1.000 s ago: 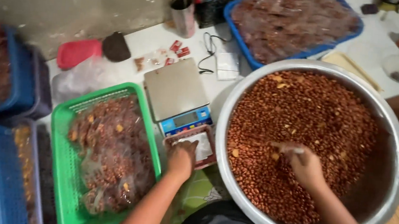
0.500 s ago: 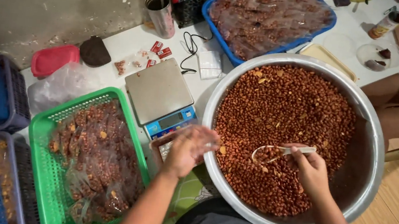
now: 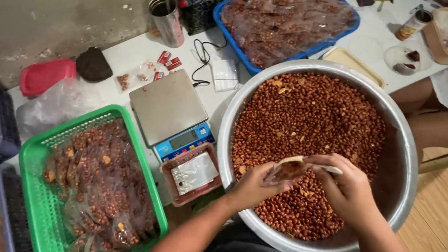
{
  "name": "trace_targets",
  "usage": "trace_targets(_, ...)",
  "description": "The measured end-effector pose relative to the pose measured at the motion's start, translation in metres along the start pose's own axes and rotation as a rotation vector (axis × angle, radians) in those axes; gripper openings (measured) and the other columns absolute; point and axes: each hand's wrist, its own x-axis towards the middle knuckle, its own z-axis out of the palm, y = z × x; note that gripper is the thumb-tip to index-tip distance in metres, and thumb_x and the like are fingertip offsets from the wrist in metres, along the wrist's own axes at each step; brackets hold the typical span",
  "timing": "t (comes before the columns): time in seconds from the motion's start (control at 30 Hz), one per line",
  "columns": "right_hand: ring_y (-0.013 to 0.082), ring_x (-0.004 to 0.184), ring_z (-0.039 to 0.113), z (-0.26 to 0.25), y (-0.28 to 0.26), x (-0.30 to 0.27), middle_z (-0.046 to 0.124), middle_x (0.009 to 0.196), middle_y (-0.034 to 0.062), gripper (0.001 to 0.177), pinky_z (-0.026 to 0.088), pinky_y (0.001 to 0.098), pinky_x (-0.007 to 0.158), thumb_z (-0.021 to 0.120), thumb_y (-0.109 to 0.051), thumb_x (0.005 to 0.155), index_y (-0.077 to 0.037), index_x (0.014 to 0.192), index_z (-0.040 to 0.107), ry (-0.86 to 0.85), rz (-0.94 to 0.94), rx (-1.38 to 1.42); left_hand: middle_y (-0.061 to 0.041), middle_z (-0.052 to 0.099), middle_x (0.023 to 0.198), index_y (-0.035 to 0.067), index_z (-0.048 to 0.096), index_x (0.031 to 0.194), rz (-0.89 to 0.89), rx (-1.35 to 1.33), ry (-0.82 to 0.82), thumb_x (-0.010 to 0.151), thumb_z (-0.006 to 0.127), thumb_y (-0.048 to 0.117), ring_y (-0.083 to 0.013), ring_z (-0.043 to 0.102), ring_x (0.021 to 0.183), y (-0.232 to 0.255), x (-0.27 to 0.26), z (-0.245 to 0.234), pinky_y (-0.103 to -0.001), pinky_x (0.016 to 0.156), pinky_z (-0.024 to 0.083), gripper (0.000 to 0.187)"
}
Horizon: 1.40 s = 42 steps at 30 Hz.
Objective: Scooping roasted peanuts from a large bowl into small plastic bags using a spoon for packaging.
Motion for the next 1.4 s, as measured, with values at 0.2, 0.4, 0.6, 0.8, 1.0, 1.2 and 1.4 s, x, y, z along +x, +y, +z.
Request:
trace_targets(0.2,0.0330,0.099,0.072,-0.014,0.097,0.008,0.075,0.107,0.0122,0.016,0.055,0.0412,0.090,0.067,0.000,0.103,-0.004,0.114,0.077,0.256,-0.027,-0.226,-0.016,0.072,0.121,0.007,0.063,0.136,-0.012,-0.192,0.079,0.096,0.075,0.014,-0.0246,0.072,0.103,-0.044,0.021,-0.001,-0.035,0.082,0.064,0.042)
trace_targets(0.4,0.0505,0.087,0.071,0.008,0.102,-0.043,0.074,0.082,0.0306,0.017,0.051,0.0575,0.085,0.061,-0.002,0.091,0.008,0.097,0.074,-0.054,0.490,-0.207,-0.022,0.074,0.093,0.008,0.068,0.087,0.440,-0.353,0.424,0.104,0.057,0.023,-0.0363,0.072,0.093,0.018,0.040,-0.095,-0.042,0.086,0.058,0.025)
trace_targets(0.6,0.0274,0.064,0.061,0.017,0.089,-0.074,0.069,0.062,0.0193,0.027,0.050,0.0407,0.065,0.067,-0.017,0.096,0.007,0.099,0.079,-0.038,0.897,0.150,-0.013,0.070,0.119,0.006,0.070,0.112,0.322,1.101,0.881,0.091,0.071,0.005,-0.0337,0.063,0.122,-0.062,0.034,-0.232,-0.043,0.112,0.045,0.021)
trace_targets(0.8,0.0203,0.058,0.055,0.016,0.102,-0.063,0.066,0.063,0.0147,0.022,0.043,0.0319,0.056,0.069,-0.018,0.100,0.002,0.098,0.077,0.146,0.740,0.229,-0.011,0.071,0.108,0.015,0.070,0.119,0.074,1.261,0.535,0.086,0.071,0.016,-0.0326,0.069,0.112,-0.081,-0.023,-0.161,-0.047,0.098,0.056,0.033)
trace_targets(1.0,0.0098,0.073,0.049,0.008,0.095,-0.048,0.066,0.084,0.0029,0.023,0.038,0.0237,0.066,0.061,-0.019,0.107,-0.003,0.108,0.078,0.110,0.753,0.271,-0.008,0.075,0.094,0.020,0.068,0.099,-0.491,1.360,0.282,0.095,0.049,0.014,-0.0333,0.072,0.088,-0.123,-0.066,-0.157,-0.050,0.086,0.051,0.020)
trace_targets(1.2,0.0110,0.070,0.049,0.021,0.108,-0.047,0.060,0.081,0.0032,0.025,0.037,0.0225,0.063,0.057,-0.018,0.112,0.000,0.113,0.074,0.097,0.660,0.389,-0.015,0.063,0.130,0.029,0.048,0.153,-0.602,1.314,0.269,0.103,0.044,0.024,-0.0421,0.056,0.120,-0.079,-0.060,-0.150,-0.059,0.112,0.034,0.050)
trace_targets(1.4,0.0129,0.071,0.052,0.031,0.110,-0.040,0.068,0.094,0.0099,0.023,0.042,0.0237,0.063,0.057,-0.014,0.110,0.004,0.112,0.072,0.128,0.670,0.483,-0.012,0.077,0.105,0.006,0.069,0.103,0.129,0.061,0.602,0.107,0.045,0.030,-0.0245,0.075,0.106,-0.026,-0.050,-0.142,-0.038,0.090,0.067,0.034)
